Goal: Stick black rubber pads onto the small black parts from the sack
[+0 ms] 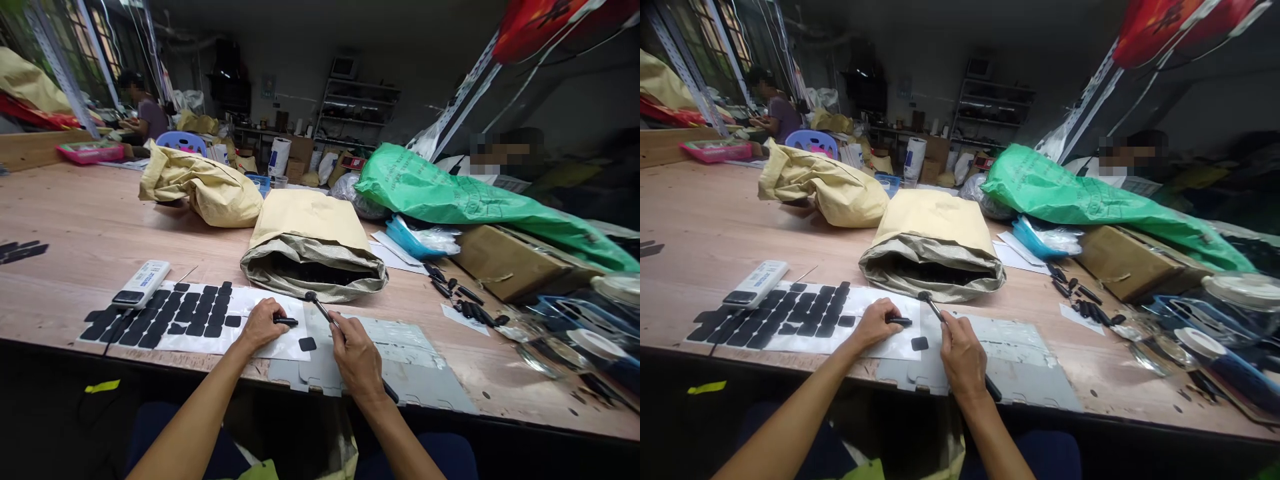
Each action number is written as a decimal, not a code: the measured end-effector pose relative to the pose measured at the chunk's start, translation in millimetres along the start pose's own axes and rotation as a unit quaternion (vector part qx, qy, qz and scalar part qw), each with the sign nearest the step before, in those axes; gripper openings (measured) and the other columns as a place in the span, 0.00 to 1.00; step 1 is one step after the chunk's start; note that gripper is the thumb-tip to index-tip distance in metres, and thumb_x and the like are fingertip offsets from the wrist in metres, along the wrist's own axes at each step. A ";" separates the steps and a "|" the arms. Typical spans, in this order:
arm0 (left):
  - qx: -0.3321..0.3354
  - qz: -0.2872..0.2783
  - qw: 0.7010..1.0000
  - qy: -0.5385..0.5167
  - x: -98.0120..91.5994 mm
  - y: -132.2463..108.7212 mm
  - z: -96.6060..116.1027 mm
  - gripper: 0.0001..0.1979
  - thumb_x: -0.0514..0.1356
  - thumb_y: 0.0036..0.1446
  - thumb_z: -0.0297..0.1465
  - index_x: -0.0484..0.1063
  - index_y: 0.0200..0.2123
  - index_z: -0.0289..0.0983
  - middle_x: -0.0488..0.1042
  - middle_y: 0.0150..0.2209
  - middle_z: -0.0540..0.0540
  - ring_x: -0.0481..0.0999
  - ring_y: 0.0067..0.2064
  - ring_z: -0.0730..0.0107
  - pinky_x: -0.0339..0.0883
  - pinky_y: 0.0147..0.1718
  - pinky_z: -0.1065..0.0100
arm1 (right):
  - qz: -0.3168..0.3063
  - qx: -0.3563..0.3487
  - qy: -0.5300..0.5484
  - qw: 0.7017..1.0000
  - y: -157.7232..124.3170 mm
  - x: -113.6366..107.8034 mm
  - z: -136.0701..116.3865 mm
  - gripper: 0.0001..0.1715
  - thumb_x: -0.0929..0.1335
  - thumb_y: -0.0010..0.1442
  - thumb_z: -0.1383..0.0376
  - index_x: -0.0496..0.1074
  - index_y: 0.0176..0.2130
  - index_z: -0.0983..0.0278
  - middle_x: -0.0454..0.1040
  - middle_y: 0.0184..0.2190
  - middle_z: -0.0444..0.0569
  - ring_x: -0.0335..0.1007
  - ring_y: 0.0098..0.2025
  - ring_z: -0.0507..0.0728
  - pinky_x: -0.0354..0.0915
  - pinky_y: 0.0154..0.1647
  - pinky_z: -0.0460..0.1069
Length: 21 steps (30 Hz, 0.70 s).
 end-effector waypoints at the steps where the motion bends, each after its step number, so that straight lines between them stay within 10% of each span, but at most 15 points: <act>1: 0.004 -0.003 1.000 0.007 0.1 -0.5 -0.1 0.05 0.65 0.45 0.25 0.73 0.28 0.36 0.72 0.33 0.48 0.70 0.40 0.63 0.63 0.37 0.65 | 0.002 -0.003 -0.037 0.999 5.3 2.1 7.8 0.18 0.61 0.67 0.63 0.73 0.52 0.57 0.73 0.37 0.46 0.69 0.34 0.53 0.60 0.32 0.47; 8: 0.020 -0.020 0.999 0.022 2.0 -1.3 -1.2 0.07 0.65 0.48 0.33 0.74 0.32 0.37 0.72 0.35 0.47 0.69 0.41 0.62 0.62 0.38 0.64 | 0.010 -0.095 -0.119 0.988 19.1 24.3 50.9 0.15 0.63 0.65 0.66 0.75 0.47 0.60 0.71 0.35 0.47 0.66 0.38 0.55 0.58 0.40 0.49; 21: 0.018 -0.013 1.000 -0.001 4.6 -2.1 -6.3 0.05 0.64 0.48 0.31 0.72 0.29 0.38 0.72 0.34 0.48 0.68 0.40 0.63 0.60 0.38 0.65 | 0.017 -0.084 -0.123 0.989 16.5 29.3 48.7 0.14 0.62 0.65 0.68 0.72 0.47 0.59 0.71 0.38 0.47 0.65 0.40 0.56 0.57 0.41 0.50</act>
Point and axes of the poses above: each hand's wrist, its own y-axis towards the middle knuckle, its own x-axis out of the palm, z = x × y, the point moved 1 cm from there along y, towards the middle knuckle
